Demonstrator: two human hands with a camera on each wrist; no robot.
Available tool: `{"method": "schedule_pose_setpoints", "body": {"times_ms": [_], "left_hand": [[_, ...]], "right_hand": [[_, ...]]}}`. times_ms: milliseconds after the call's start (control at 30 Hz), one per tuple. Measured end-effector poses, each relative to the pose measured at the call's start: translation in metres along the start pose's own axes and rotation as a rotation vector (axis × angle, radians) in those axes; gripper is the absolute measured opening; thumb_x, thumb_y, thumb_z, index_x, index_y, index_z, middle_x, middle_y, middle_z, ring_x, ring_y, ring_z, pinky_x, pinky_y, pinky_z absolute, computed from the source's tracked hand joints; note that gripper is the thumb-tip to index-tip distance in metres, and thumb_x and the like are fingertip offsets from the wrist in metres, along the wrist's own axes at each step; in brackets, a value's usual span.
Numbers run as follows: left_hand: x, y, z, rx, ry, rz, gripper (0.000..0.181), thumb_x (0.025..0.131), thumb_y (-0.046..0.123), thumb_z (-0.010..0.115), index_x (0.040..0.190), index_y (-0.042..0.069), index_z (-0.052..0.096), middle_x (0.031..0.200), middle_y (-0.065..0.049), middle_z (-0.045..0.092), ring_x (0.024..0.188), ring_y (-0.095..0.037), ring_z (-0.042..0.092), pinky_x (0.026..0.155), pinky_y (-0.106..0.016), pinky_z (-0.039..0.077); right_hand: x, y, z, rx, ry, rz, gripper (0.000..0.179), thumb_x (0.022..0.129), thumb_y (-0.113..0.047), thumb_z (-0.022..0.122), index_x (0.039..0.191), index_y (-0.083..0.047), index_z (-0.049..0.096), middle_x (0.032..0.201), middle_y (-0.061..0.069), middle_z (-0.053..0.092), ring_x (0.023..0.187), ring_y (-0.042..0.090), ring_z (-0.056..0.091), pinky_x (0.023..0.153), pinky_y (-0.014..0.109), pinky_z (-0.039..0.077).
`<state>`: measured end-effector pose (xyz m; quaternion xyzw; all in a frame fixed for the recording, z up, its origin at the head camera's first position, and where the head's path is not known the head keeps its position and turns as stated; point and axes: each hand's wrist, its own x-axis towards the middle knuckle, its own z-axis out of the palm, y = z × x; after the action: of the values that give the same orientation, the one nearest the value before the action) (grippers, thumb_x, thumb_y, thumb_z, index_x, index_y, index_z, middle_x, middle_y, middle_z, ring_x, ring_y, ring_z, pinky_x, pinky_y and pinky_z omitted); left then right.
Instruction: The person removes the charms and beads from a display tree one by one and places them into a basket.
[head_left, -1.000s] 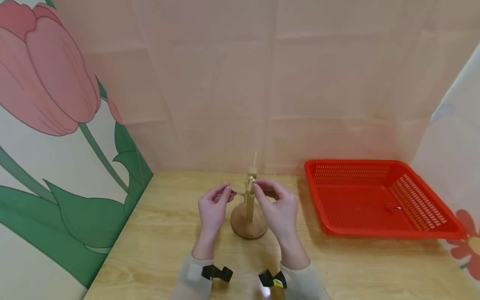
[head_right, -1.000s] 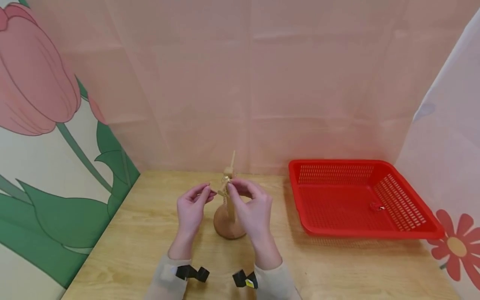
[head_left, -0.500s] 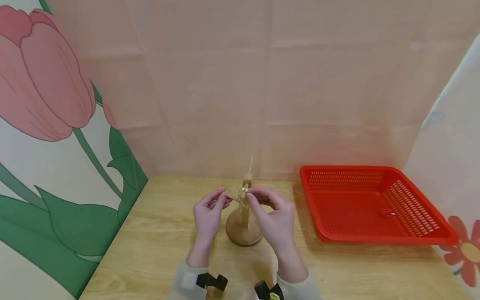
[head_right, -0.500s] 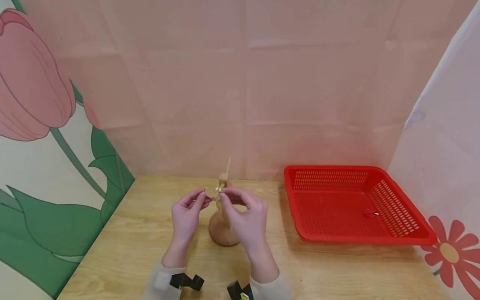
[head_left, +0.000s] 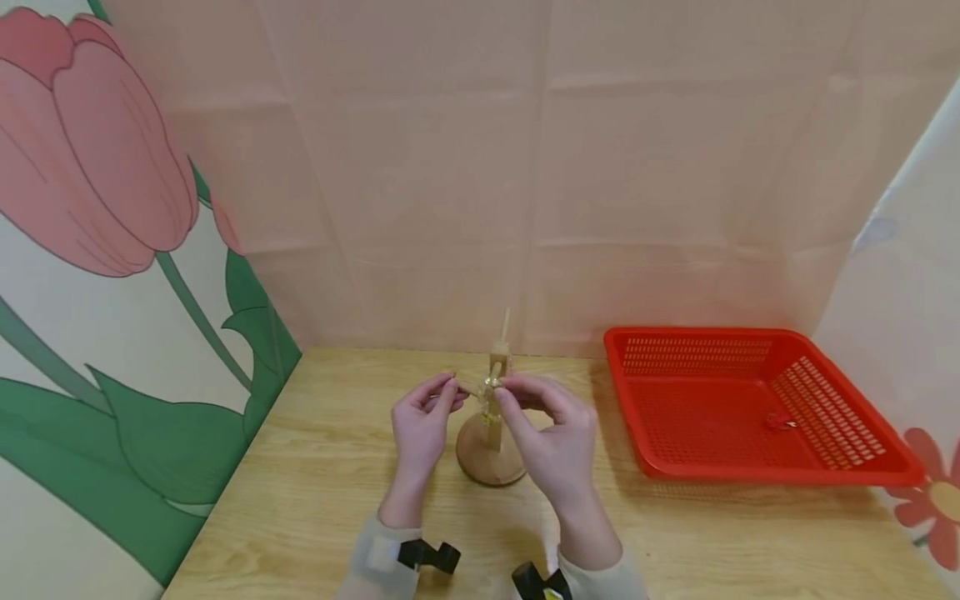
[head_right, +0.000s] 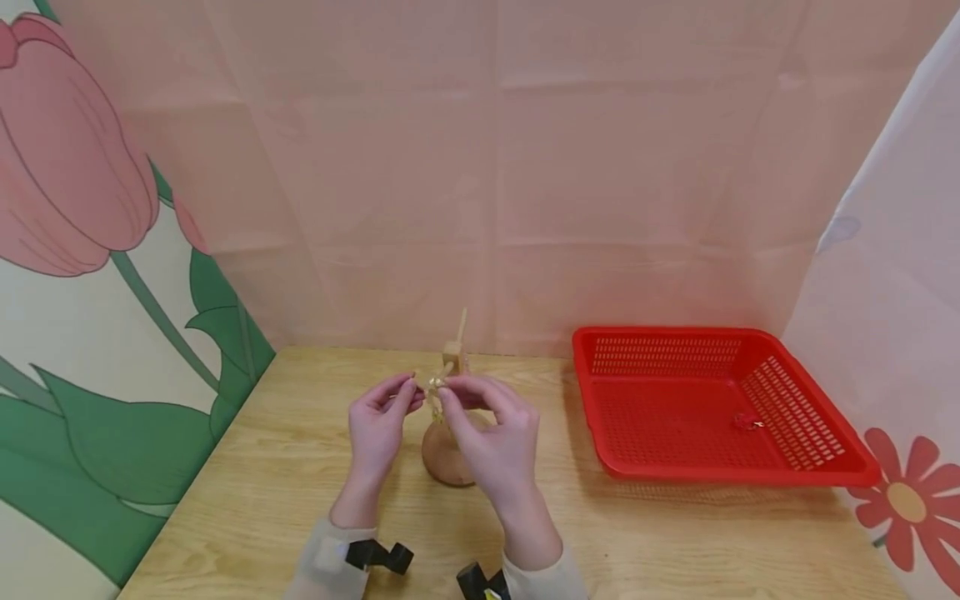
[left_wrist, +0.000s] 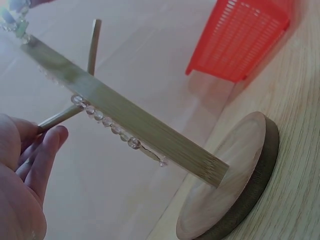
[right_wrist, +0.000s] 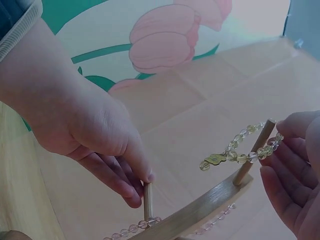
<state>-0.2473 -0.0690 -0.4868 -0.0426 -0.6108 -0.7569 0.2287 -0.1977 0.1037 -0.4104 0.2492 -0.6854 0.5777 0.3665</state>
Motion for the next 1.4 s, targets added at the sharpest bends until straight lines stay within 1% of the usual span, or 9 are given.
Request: {"method": "schedule_pose_setpoints", "body": {"times_ms": [233, 367, 467, 733, 833, 1067, 1200, 1267, 1400], "left_hand": [[0.001, -0.003, 0.000, -0.001, 0.002, 0.006, 0.016, 0.099, -0.002, 0.076, 0.111, -0.013, 0.076, 0.100, -0.035, 0.074, 0.080, -0.022, 0.080, 0.075, -0.035, 0.071], [0.001, -0.002, -0.001, 0.009, 0.001, 0.006, 0.015, 0.098, -0.002, 0.076, 0.110, -0.011, 0.076, 0.099, -0.027, 0.077, 0.081, -0.023, 0.080, 0.075, -0.036, 0.071], [0.002, -0.002, -0.002, 0.010, 0.002, 0.009, 0.016, 0.098, -0.001, 0.077, 0.110, -0.012, 0.076, 0.098, -0.025, 0.078, 0.081, -0.022, 0.080, 0.075, -0.035, 0.071], [0.003, -0.003, -0.003, 0.000, -0.005, 0.027, 0.017, 0.098, -0.001, 0.077, 0.110, -0.013, 0.076, 0.098, -0.026, 0.077, 0.080, -0.021, 0.080, 0.075, -0.035, 0.071], [0.003, -0.002, -0.002, 0.001, -0.010, 0.019, 0.016, 0.099, -0.002, 0.076, 0.110, -0.013, 0.076, 0.099, -0.026, 0.078, 0.080, -0.019, 0.080, 0.075, -0.035, 0.071], [0.001, -0.002, -0.001, 0.003, -0.006, 0.006, 0.013, 0.098, -0.007, 0.074, 0.110, -0.013, 0.076, 0.098, -0.029, 0.076, 0.080, -0.020, 0.080, 0.075, -0.034, 0.071], [0.000, -0.003, -0.002, 0.004, -0.005, 0.005, 0.014, 0.098, -0.005, 0.075, 0.110, -0.012, 0.076, 0.098, -0.029, 0.076, 0.081, -0.024, 0.080, 0.076, -0.034, 0.071], [0.000, -0.003, -0.002, 0.005, -0.004, 0.008, 0.014, 0.098, -0.004, 0.075, 0.110, -0.011, 0.077, 0.098, -0.026, 0.077, 0.081, -0.024, 0.080, 0.075, -0.034, 0.071], [0.001, -0.002, -0.001, 0.002, -0.007, 0.010, 0.015, 0.098, -0.004, 0.075, 0.111, -0.012, 0.076, 0.099, -0.028, 0.077, 0.080, -0.021, 0.080, 0.075, -0.034, 0.071]], "right_hand": [[0.000, -0.004, -0.003, -0.020, -0.015, 0.004, 0.018, 0.088, 0.005, 0.085, 0.103, -0.005, 0.083, 0.098, 0.007, 0.081, 0.081, 0.019, 0.077, 0.078, 0.021, 0.067], [0.000, -0.006, -0.005, -0.031, -0.021, 0.021, 0.018, 0.088, 0.004, 0.085, 0.104, -0.006, 0.083, 0.099, 0.006, 0.081, 0.082, 0.019, 0.077, 0.078, 0.021, 0.066], [0.000, -0.006, -0.006, -0.027, -0.024, 0.023, 0.018, 0.089, 0.003, 0.086, 0.104, -0.006, 0.083, 0.099, 0.005, 0.081, 0.082, 0.018, 0.076, 0.078, 0.020, 0.066], [0.003, -0.006, -0.007, -0.001, -0.030, -0.046, 0.023, 0.085, 0.007, 0.086, 0.104, -0.007, 0.084, 0.099, 0.006, 0.081, 0.080, 0.017, 0.076, 0.075, 0.020, 0.066], [0.004, -0.005, -0.008, -0.004, -0.027, -0.060, 0.025, 0.085, 0.008, 0.086, 0.104, -0.007, 0.083, 0.099, 0.004, 0.081, 0.080, 0.017, 0.076, 0.076, 0.020, 0.066], [0.002, -0.004, -0.012, -0.026, -0.022, -0.029, 0.022, 0.086, 0.007, 0.086, 0.104, -0.005, 0.083, 0.098, 0.006, 0.081, 0.080, 0.017, 0.076, 0.077, 0.019, 0.066], [0.001, -0.002, -0.014, -0.036, -0.022, -0.008, 0.020, 0.087, 0.006, 0.086, 0.103, -0.005, 0.083, 0.097, 0.007, 0.081, 0.080, 0.017, 0.075, 0.077, 0.019, 0.065], [0.001, -0.001, -0.015, -0.040, -0.023, -0.003, 0.020, 0.087, 0.006, 0.086, 0.103, -0.005, 0.083, 0.097, 0.007, 0.081, 0.080, 0.017, 0.075, 0.077, 0.019, 0.065], [0.002, 0.000, -0.016, -0.048, -0.024, 0.002, 0.021, 0.086, 0.007, 0.086, 0.103, -0.005, 0.083, 0.097, 0.007, 0.081, 0.080, 0.018, 0.075, 0.077, 0.019, 0.065]]}}
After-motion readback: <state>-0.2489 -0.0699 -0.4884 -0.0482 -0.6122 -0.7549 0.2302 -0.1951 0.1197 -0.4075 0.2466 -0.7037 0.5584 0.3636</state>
